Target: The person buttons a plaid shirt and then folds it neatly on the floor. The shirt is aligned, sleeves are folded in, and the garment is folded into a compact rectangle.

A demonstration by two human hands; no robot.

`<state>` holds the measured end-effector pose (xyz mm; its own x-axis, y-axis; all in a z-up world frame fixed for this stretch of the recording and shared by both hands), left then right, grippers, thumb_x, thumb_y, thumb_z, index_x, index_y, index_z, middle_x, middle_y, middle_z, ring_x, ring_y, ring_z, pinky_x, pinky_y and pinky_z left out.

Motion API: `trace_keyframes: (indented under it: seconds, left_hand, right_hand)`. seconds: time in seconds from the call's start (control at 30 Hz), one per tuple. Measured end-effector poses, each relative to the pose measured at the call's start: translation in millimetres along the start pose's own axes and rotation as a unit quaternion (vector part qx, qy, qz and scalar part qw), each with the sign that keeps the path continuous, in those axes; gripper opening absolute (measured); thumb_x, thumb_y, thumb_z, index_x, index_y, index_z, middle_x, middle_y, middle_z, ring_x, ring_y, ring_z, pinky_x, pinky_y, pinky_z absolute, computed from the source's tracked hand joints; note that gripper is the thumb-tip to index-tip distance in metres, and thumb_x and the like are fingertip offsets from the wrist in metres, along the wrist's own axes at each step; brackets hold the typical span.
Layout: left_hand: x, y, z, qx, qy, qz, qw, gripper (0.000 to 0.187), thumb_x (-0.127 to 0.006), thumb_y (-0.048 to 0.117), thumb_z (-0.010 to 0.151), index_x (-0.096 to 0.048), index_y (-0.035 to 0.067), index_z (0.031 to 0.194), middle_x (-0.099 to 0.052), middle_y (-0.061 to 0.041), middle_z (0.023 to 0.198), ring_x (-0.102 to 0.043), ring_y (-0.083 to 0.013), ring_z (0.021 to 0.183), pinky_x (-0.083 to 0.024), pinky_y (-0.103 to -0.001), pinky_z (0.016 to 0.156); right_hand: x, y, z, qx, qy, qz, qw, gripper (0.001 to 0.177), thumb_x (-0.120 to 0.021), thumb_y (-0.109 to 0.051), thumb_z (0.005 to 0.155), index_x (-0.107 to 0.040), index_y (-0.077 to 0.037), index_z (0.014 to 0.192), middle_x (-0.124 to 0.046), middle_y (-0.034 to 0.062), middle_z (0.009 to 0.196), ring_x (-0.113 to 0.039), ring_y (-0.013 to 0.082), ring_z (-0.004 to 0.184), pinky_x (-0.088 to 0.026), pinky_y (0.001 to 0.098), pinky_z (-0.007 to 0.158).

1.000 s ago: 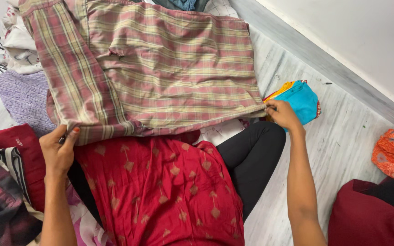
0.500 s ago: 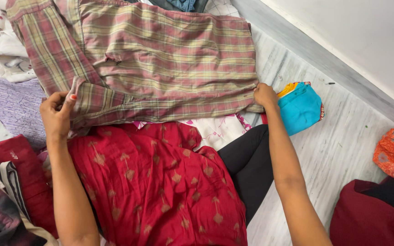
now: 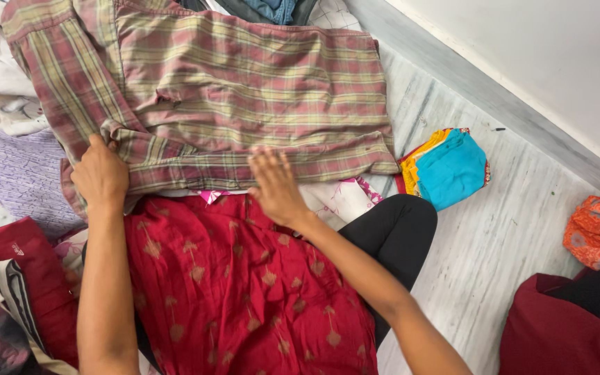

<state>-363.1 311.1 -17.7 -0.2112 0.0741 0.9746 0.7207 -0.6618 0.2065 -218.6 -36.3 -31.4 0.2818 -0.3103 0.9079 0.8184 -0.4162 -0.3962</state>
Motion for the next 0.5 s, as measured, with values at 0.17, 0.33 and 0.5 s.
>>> trace_keyframes:
  seconds: [0.17,0.33,0.5]
  left_hand:
    - [-21,-14,11,-0.043,-0.044,0.048,0.997,0.030,-0.050,0.030,0.113,-0.056,0.000,0.111,-0.072,-0.027,0.091,-0.070,-0.0489,0.078,-0.050,-0.059,0.065]
    - [-28,-25,22,-0.092,-0.036,0.052,0.994,0.027,-0.051,0.028,0.113,-0.056,0.002,0.110,-0.073,-0.026,0.090,-0.070,-0.0491,0.079,-0.050,-0.058,0.066]
    - [-27,-35,25,-0.107,-0.030,0.028,0.993,0.024,-0.053,0.029,0.111,-0.057,0.005,0.111,-0.072,-0.026,0.089,-0.068,-0.0501,0.079,-0.049,-0.060,0.068]
  right_hand:
    - [-33,14,8,-0.074,-0.055,-0.025,0.995,0.082,-0.026,-0.059,0.107,-0.014,-0.002,0.165,-0.010,0.0140,0.173,-0.008,0.0337,0.160,-0.005,0.0550,0.127]
    - [-17,96,-10,-0.240,-0.009,-0.117,0.964,0.081,-0.025,-0.061,0.106,-0.015,-0.005,0.165,-0.013,0.0105,0.174,-0.008,0.0318,0.161,-0.005,0.0543,0.128]
    - [-10,148,-24,-0.439,0.084,-0.139,0.884,0.086,-0.031,-0.063,0.105,-0.016,-0.001,0.163,-0.012,0.0145,0.172,-0.008,0.0326,0.160,-0.004,0.0542,0.126]
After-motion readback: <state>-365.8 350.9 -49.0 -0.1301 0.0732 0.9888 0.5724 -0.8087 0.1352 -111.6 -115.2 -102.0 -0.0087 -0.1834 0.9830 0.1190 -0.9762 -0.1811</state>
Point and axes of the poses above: each hand's wrist, its own z-axis towards the middle knuckle, its own x-axis out of the back of the hand, y = z × x, the point moved 2 cm from there along z, towards the middle knuckle
